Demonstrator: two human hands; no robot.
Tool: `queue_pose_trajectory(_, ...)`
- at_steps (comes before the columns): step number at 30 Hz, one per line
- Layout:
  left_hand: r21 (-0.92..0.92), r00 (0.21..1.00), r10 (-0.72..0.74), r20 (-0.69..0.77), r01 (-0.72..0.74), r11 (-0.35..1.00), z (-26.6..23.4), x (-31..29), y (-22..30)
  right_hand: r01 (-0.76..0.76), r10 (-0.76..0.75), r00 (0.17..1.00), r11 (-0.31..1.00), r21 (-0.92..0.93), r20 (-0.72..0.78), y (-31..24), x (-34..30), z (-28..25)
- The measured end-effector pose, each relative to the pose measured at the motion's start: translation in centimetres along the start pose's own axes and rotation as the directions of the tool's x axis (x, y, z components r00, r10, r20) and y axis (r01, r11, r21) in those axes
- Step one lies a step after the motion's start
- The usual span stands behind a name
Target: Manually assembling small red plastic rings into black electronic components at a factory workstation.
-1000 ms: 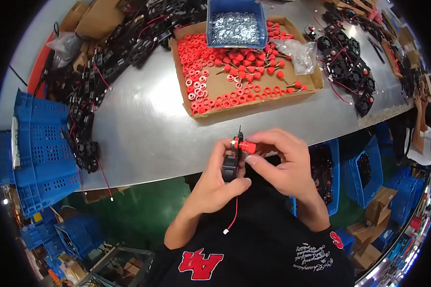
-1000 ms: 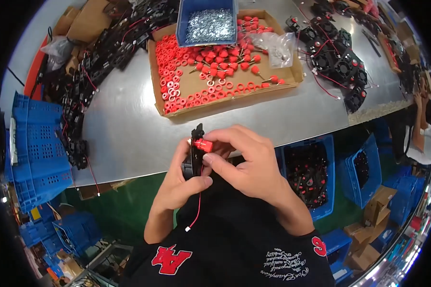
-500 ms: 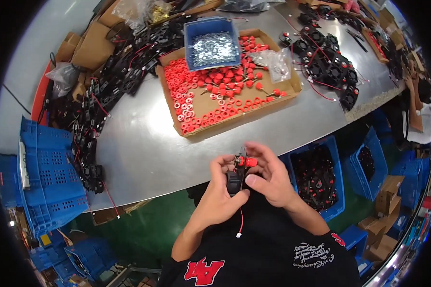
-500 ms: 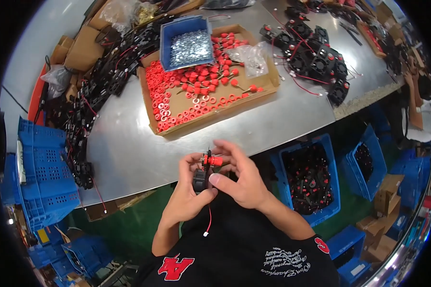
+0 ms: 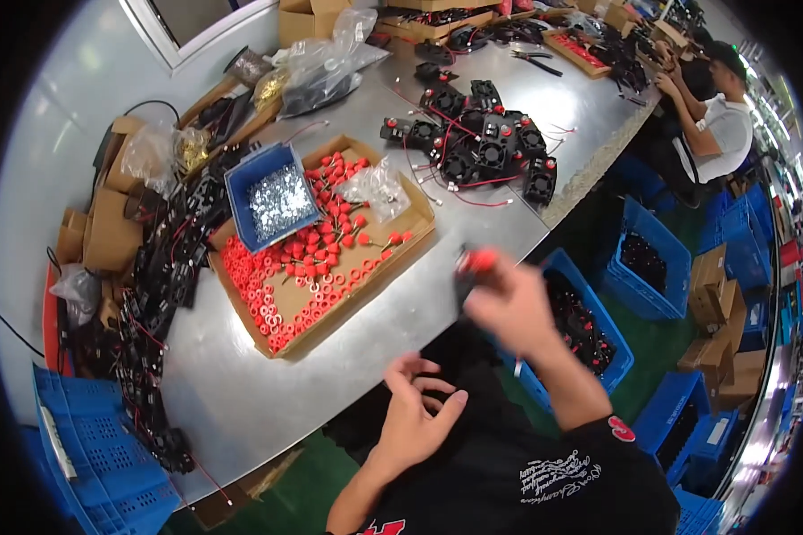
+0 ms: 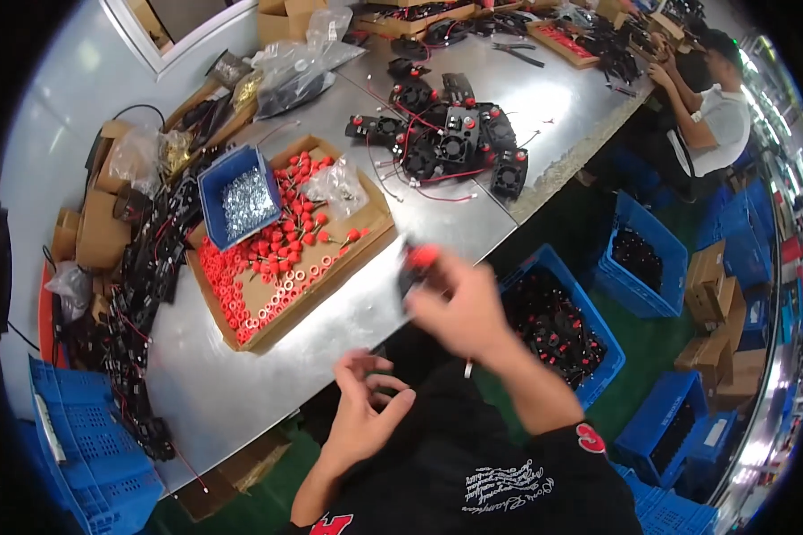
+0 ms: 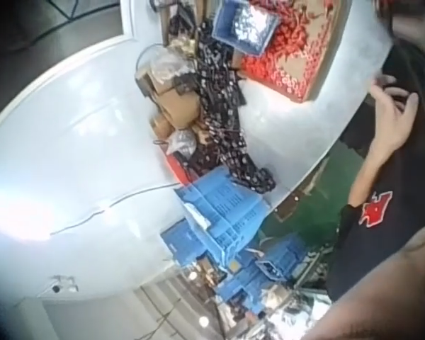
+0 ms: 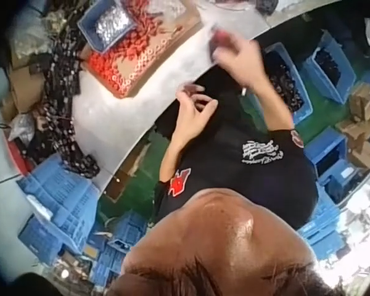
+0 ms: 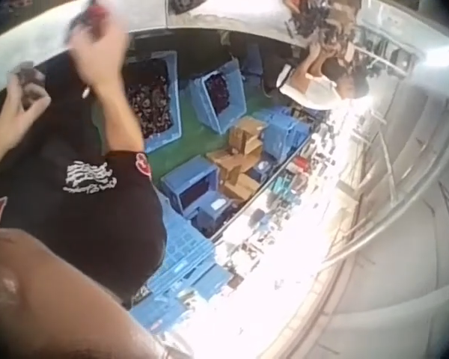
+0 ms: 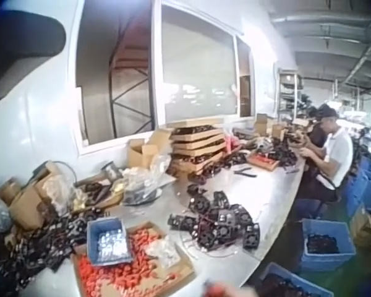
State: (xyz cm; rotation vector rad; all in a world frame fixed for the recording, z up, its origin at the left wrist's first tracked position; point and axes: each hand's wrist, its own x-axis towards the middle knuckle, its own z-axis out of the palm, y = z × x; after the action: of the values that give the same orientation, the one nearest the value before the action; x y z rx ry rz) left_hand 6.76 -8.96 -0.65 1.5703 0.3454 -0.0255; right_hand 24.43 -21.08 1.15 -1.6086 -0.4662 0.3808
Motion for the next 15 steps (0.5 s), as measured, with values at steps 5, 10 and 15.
queue_pose_trajectory(5, 0.085, 0.999, -0.032, 0.011, 0.031, 0.996, -1.1, -0.4, 0.6, 0.043, -0.347, 0.886, 0.724, -0.688, -0.309, -2.9, 12.5, -10.9)
queue_pose_trajectory(10, 0.034, 0.964, -0.008, -0.267, 0.017, 0.999, -4.1, -2.4, -1.6, -0.114, -0.3, 0.888, 0.59, -0.799, -0.348, 0.3, 18.4, -13.7)
queue_pose_trajectory(15, 0.3, 0.701, 0.239, -0.671, -0.038, 0.953, -9.1, -4.2, -2.3, 0.059, -0.557, 0.587, 0.754, -0.654, -0.588, 3.3, 14.7, -13.3)
